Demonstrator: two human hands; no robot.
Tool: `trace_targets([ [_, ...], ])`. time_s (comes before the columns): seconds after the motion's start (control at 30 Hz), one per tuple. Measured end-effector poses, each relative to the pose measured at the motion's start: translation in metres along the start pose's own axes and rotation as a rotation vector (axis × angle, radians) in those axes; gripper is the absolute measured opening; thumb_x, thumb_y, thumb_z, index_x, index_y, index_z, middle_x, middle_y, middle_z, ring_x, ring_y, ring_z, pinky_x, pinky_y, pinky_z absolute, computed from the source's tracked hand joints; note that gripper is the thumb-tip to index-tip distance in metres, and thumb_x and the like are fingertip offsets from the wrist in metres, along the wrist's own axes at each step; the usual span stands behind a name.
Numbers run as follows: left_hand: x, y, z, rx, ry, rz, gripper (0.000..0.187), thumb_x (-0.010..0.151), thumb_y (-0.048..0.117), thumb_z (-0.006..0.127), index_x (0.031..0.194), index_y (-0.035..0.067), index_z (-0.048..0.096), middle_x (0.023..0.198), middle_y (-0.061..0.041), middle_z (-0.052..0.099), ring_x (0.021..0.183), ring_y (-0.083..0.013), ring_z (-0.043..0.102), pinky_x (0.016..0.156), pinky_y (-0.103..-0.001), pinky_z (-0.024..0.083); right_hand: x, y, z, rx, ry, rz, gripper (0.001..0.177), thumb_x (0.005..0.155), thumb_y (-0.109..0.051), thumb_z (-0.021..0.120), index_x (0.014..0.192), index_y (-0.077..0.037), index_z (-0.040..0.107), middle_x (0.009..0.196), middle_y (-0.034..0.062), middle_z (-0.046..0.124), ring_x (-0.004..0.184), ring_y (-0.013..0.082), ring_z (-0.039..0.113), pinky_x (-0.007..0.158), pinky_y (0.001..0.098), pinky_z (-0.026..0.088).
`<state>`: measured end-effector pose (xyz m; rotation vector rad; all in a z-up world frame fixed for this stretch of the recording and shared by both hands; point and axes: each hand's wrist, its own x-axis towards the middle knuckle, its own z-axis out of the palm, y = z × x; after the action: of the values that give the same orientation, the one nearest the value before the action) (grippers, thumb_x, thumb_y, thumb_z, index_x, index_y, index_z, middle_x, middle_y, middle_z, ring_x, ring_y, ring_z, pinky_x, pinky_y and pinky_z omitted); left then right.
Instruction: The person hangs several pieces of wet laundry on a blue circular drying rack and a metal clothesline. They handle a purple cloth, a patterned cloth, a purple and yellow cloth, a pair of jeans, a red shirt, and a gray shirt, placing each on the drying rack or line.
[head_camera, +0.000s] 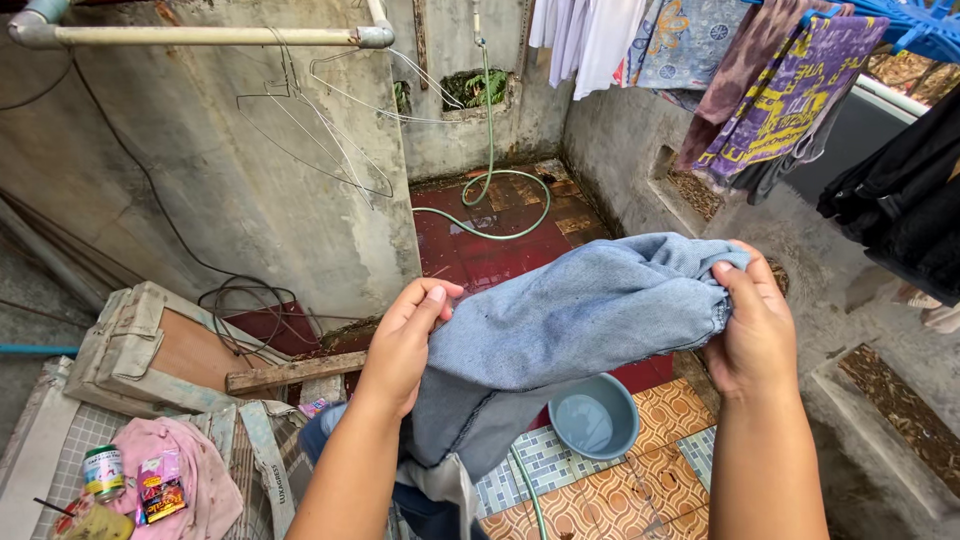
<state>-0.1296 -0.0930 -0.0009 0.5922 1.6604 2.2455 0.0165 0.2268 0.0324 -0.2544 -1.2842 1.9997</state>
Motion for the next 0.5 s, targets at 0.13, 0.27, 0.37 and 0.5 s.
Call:
trace_targets([
  [0.13, -0.001, 0.007, -0.004, -0.016, -0.025, 0.003, 0.025, 0.104, 0.026, 0.054, 0.11, 0.005, 0.068, 0.089, 0.002, 0.054, 0.088, -0.008, 0.049, 0.085, -0.023, 0.038, -0.006, 0.002, 0.002, 0.021, 0.049, 0.01, 0.024, 0.102, -0.007, 0.053, 0.124, -0.007, 0.062, 0.107, 0.0032, 0.067, 0.095, 0.0153, 0.067, 0.086, 0.0345, 0.057],
  [0.27, 0.001, 0.012, -0.014, -0.022, -0.016, 0.051, 0.021, 0.103, 0.023, 0.057, 0.11, 0.005, 0.066, 0.091, 0.003, 0.054, 0.091, -0.0075, 0.049, 0.087, -0.022, 0.039, -0.007, 0.003, 0.001, 0.047, 0.063, 0.003, 0.022, 0.102, -0.007, 0.053, 0.122, -0.005, 0.061, 0.109, 0.0049, 0.069, 0.097, 0.0173, 0.068, 0.088, 0.036, 0.058],
  [0.37, 0.003, 0.015, -0.022, -0.075, 0.006, 0.019, 0.021, 0.102, 0.022, 0.057, 0.111, 0.006, 0.067, 0.091, 0.002, 0.054, 0.089, -0.0076, 0.049, 0.084, -0.022, 0.038, -0.006, 0.009, -0.001, 0.042, 0.069, -0.007, 0.021, 0.103, -0.007, 0.053, 0.122, -0.004, 0.061, 0.109, 0.0059, 0.069, 0.096, 0.0177, 0.069, 0.088, 0.0362, 0.058],
  [0.5, 0.006, 0.017, -0.03, -0.132, 0.047, 0.039, 0.02, 0.101, 0.021, 0.059, 0.111, 0.006, 0.067, 0.091, 0.002, 0.054, 0.089, -0.0076, 0.049, 0.082, -0.022, 0.038, -0.004, 0.022, -0.01, 0.063, 0.098, 0.005, 0.017, 0.104, -0.007, 0.054, 0.119, -0.005, 0.062, 0.106, 0.0054, 0.069, 0.092, 0.0176, 0.069, 0.084, 0.0373, 0.059],
])
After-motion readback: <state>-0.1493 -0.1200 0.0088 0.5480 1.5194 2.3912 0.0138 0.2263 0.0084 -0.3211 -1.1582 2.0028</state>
